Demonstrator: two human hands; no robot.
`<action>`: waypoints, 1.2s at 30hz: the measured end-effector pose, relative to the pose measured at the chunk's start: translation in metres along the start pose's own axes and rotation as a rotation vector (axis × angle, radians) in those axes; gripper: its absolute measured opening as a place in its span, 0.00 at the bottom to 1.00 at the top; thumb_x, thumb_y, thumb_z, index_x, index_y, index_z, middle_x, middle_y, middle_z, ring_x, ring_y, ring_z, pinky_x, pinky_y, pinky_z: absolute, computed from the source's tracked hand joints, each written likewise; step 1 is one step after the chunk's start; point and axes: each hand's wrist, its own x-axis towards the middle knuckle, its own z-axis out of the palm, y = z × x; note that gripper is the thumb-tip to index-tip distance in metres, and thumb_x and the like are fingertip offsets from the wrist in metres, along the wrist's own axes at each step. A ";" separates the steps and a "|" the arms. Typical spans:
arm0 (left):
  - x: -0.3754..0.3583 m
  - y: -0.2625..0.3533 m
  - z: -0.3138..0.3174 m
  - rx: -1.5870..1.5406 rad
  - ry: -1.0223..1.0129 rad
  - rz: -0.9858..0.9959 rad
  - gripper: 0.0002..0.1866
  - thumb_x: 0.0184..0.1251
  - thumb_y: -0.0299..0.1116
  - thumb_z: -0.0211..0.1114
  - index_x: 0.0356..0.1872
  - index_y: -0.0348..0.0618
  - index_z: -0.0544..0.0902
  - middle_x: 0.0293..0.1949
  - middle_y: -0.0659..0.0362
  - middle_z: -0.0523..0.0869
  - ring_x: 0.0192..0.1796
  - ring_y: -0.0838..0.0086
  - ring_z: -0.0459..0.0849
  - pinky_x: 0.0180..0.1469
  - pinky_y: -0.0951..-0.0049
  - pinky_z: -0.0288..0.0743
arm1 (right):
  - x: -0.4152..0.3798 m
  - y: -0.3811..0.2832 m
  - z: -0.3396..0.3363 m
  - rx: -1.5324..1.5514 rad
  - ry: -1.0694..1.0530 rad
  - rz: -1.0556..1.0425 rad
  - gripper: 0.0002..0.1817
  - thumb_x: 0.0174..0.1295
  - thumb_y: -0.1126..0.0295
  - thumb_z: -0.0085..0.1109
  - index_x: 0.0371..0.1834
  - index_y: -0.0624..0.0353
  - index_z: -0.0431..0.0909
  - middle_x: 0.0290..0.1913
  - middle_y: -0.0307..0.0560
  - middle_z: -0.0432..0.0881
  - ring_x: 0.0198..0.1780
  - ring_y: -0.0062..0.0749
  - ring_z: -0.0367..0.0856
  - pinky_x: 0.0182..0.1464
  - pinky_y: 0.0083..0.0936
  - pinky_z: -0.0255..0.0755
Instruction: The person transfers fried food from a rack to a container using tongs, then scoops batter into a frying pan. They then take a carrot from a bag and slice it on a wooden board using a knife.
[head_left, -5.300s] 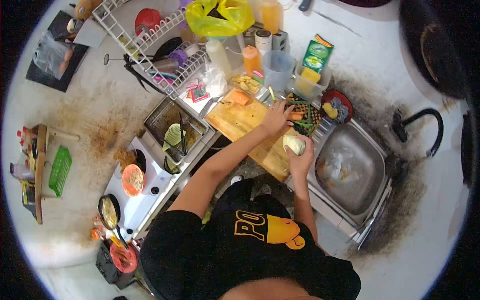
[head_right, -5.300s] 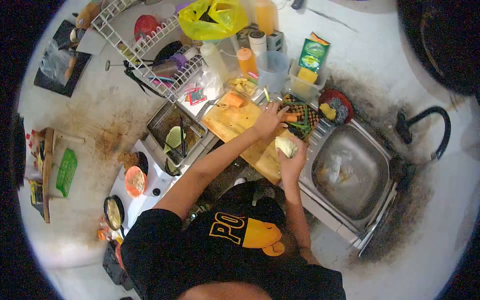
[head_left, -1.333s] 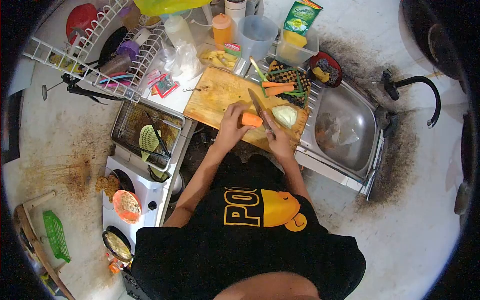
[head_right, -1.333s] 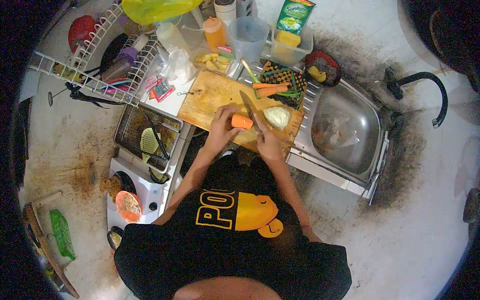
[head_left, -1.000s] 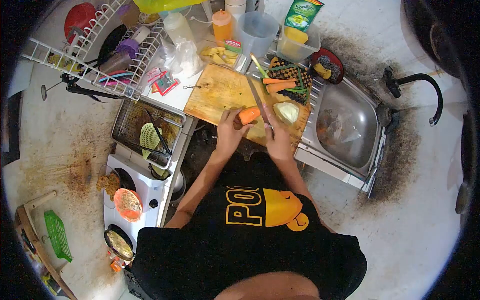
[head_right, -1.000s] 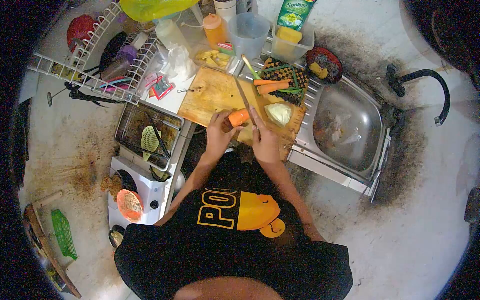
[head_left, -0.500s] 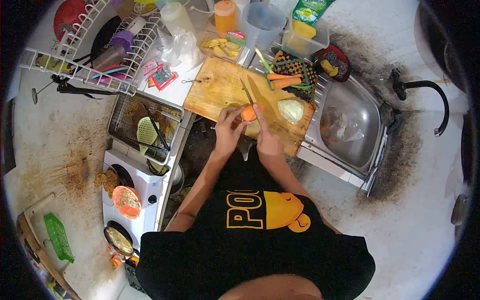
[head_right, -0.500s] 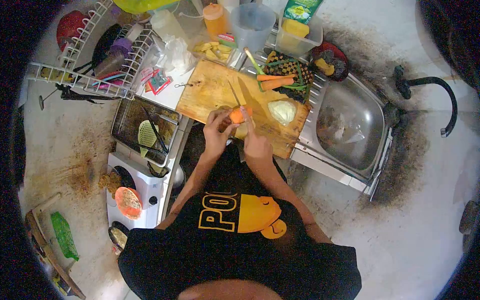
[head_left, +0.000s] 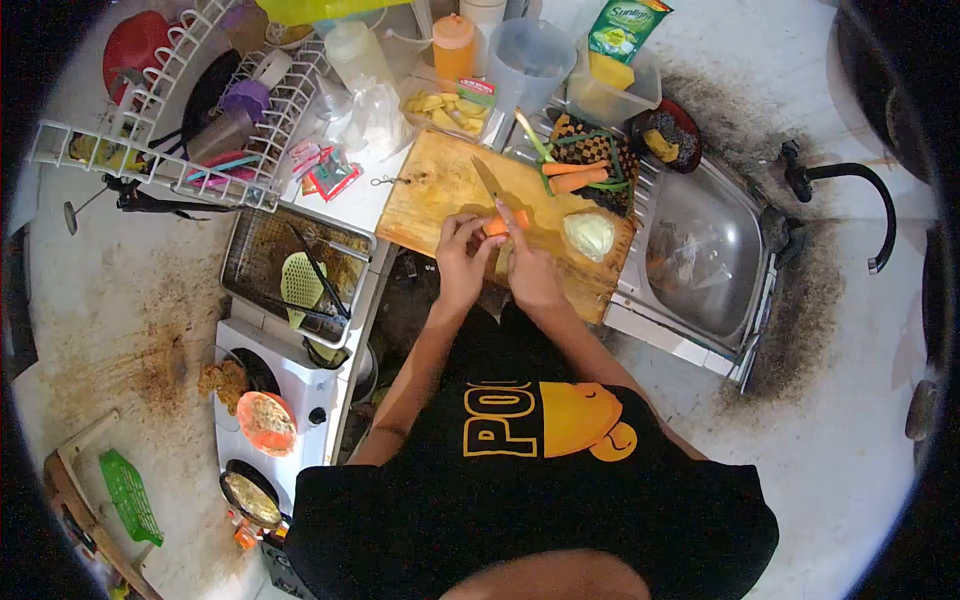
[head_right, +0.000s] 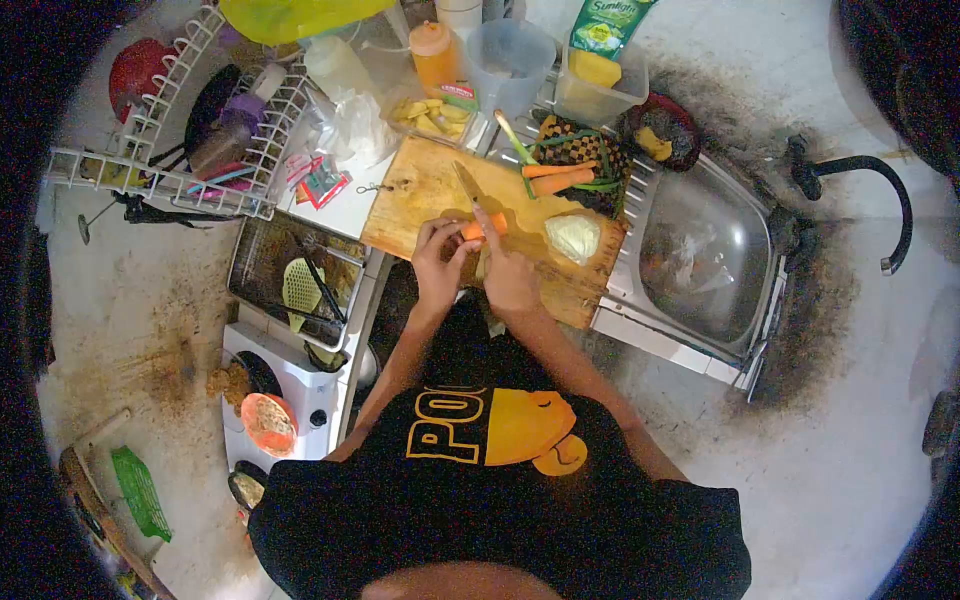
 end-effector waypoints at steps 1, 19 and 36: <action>0.004 -0.001 -0.001 -0.002 0.001 0.017 0.18 0.49 0.23 0.75 0.43 0.34 0.84 0.39 0.56 0.77 0.33 0.74 0.78 0.36 0.76 0.74 | 0.002 0.001 0.002 0.051 0.023 -0.019 0.40 0.63 0.72 0.50 0.75 0.25 0.47 0.23 0.64 0.78 0.29 0.60 0.82 0.32 0.53 0.74; 0.013 -0.012 -0.011 0.003 -0.120 0.240 0.21 0.46 0.23 0.75 0.43 0.36 0.78 0.45 0.50 0.83 0.43 0.63 0.84 0.44 0.71 0.78 | 0.018 0.009 -0.024 0.630 0.003 -0.229 0.38 0.66 0.79 0.42 0.76 0.27 0.48 0.36 0.56 0.82 0.20 0.38 0.74 0.25 0.35 0.74; 0.026 -0.017 -0.031 -0.156 -0.101 0.019 0.22 0.49 0.17 0.72 0.46 0.37 0.75 0.46 0.55 0.82 0.46 0.71 0.81 0.50 0.72 0.76 | -0.011 0.042 -0.069 1.286 -0.372 0.268 0.32 0.72 0.64 0.45 0.76 0.26 0.47 0.23 0.30 0.58 0.17 0.12 0.53 0.15 0.12 0.51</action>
